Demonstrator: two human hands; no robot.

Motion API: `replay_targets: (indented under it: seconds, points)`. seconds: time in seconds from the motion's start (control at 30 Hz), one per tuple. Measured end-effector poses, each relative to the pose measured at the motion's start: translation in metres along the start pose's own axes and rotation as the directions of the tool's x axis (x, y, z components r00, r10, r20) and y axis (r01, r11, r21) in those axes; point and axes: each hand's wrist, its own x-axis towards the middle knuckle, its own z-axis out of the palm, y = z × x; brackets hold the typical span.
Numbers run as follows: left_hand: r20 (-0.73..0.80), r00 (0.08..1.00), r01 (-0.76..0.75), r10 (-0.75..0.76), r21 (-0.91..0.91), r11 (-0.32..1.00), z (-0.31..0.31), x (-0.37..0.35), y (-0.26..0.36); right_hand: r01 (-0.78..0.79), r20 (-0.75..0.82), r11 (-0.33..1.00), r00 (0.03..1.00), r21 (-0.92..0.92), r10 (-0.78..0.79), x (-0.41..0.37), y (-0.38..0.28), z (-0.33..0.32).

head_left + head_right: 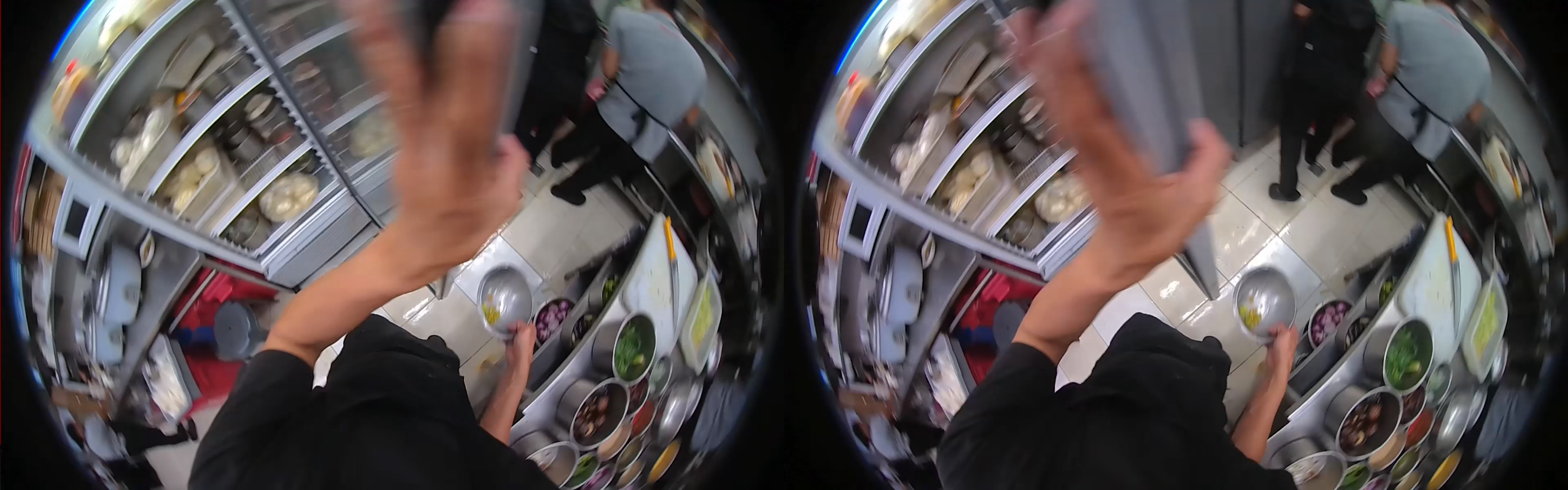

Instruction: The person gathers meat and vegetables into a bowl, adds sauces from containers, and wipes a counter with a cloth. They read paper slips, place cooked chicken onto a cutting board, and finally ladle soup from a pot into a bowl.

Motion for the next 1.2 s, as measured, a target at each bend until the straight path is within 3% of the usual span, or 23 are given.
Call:
replay_targets:
  seconds: [0.03, 0.1, 0.17, 0.23, 0.27, 0.33, 0.4, 0.43, 0.47, 0.5, 0.53, 0.6, 0.67, 0.7, 0.73, 0.77, 0.83, 0.9, 0.93, 1.0, 1.03, 1.13, 1.2]
  points:
    - [-0.012, 1.000, 0.013, -0.012, 0.053, 0.999, 0.007, -0.001, -0.002, -0.052, 0.041, 0.993, 0.998, -0.104, 0.057, 0.006, 0.012, -0.015]
    - [0.083, 0.996, 0.006, 0.014, -0.230, 0.973, 0.024, -0.008, -0.017, 0.022, 0.084, 0.944, 0.996, -0.330, 0.007, -0.004, 0.017, -0.013]
    - [-0.060, 0.997, 0.023, -0.050, -0.392, 0.920, 0.048, -0.019, -0.018, -0.013, 0.213, 0.911, 0.971, -0.413, 0.110, 0.001, 0.030, -0.010]
    - [0.134, 0.980, 0.193, -0.146, -0.488, 0.851, 0.022, -0.046, -0.025, -0.102, 0.322, 0.950, 0.925, -0.294, 0.199, -0.015, 0.012, 0.041]
    - [0.296, 0.929, 0.330, -0.221, -0.395, 0.857, 0.004, -0.064, -0.038, -0.086, 0.381, 0.950, 0.902, -0.300, 0.202, -0.012, 0.010, 0.064]
    - [0.524, 0.754, 0.509, -0.397, -0.083, 0.856, -0.026, -0.132, -0.079, -0.055, 0.506, 0.953, 0.838, -0.297, 0.206, -0.008, -0.003, 0.120]
    - [0.666, 0.282, 0.710, -0.691, 0.340, 0.617, -0.064, -0.189, -0.120, -0.001, 0.587, 0.947, 0.785, -0.320, 0.199, -0.002, -0.010, 0.182]
    - [0.699, -0.059, 0.799, -0.712, 0.461, 0.386, -0.083, -0.215, -0.147, 0.049, 0.651, 0.946, 0.737, -0.321, 0.183, 0.004, -0.012, 0.214]
    - [0.659, -0.144, 0.871, -0.738, 0.438, 0.222, -0.100, -0.239, -0.168, 0.059, 0.661, 0.941, 0.726, -0.333, 0.189, 0.009, -0.013, 0.249]
    - [0.625, -0.235, 0.915, -0.744, 0.401, 0.048, -0.116, -0.260, -0.185, 0.219, 0.747, 0.889, 0.640, -0.402, 0.180, 0.012, -0.012, 0.285]
    - [0.567, -0.195, 0.945, -0.801, 0.327, 0.001, -0.132, -0.278, -0.202, 0.378, 0.818, 0.815, 0.543, -0.440, 0.190, 0.015, -0.012, 0.322]
    - [0.485, -0.173, 0.969, -0.857, 0.240, -0.060, -0.159, -0.295, -0.239, 0.374, 0.828, 0.756, 0.405, -0.537, 0.388, 0.018, -0.020, 0.404]
    - [0.228, -0.289, 0.930, -0.930, 0.295, -0.217, -0.180, -0.303, -0.277, 0.436, 0.848, 0.731, 0.342, -0.525, 0.405, 0.050, 0.002, 0.491]
    - [0.217, -0.303, 0.928, -0.928, 0.291, -0.235, -0.186, -0.312, -0.294, 0.708, 0.930, 0.609, 0.328, -0.358, 0.166, 0.058, 0.009, 0.540]
    - [0.150, -0.264, 0.960, -0.953, 0.141, -0.244, -0.189, -0.323, -0.312, 0.829, 0.958, 0.511, 0.284, -0.227, -0.035, 0.070, 0.014, 0.590]
    - [0.075, -0.232, 0.972, -0.970, -0.011, -0.234, -0.191, -0.329, -0.331, 0.912, 0.963, 0.361, 0.250, -0.198, -0.103, 0.088, 0.018, 0.641]
    - [0.052, -0.280, 0.959, -0.959, -0.033, -0.282, -0.191, -0.329, -0.366, 0.973, 0.978, 0.183, 0.165, -0.140, -0.126, 0.115, 0.028, 0.728]
    - [0.005, -0.382, 0.923, -0.924, -0.048, -0.382, -0.189, -0.336, -0.396, 0.981, 0.981, 0.000, 0.196, -0.196, 0.005, 0.154, 0.062, 0.796]
    - [-0.008, -0.391, 0.919, -0.920, -0.050, -0.390, -0.186, -0.348, -0.409, 0.982, 0.982, 0.003, 0.189, -0.189, 0.019, 0.169, 0.080, 0.818]
    - [-0.041, -0.360, 0.929, -0.932, -0.112, -0.354, -0.173, -0.379, -0.430, 0.946, 0.930, -0.320, 0.159, -0.047, 0.332, 0.191, 0.110, 0.849]
    - [-0.021, -0.420, 0.899, -0.907, -0.142, -0.413, -0.168, -0.369, -0.438, 0.950, 0.924, -0.310, 0.150, -0.036, 0.351, 0.193, 0.118, 0.855]
    - [-0.015, -0.492, 0.860, -0.871, -0.169, -0.482, -0.157, -0.376, -0.452, 0.888, 0.883, -0.425, 0.333, -0.175, 0.332, 0.193, 0.130, 0.857]
    - [0.009, -0.562, 0.801, -0.827, -0.244, -0.547, -0.151, -0.384, -0.456, 0.904, 0.892, -0.403, 0.291, -0.140, 0.345, 0.202, 0.132, 0.857]
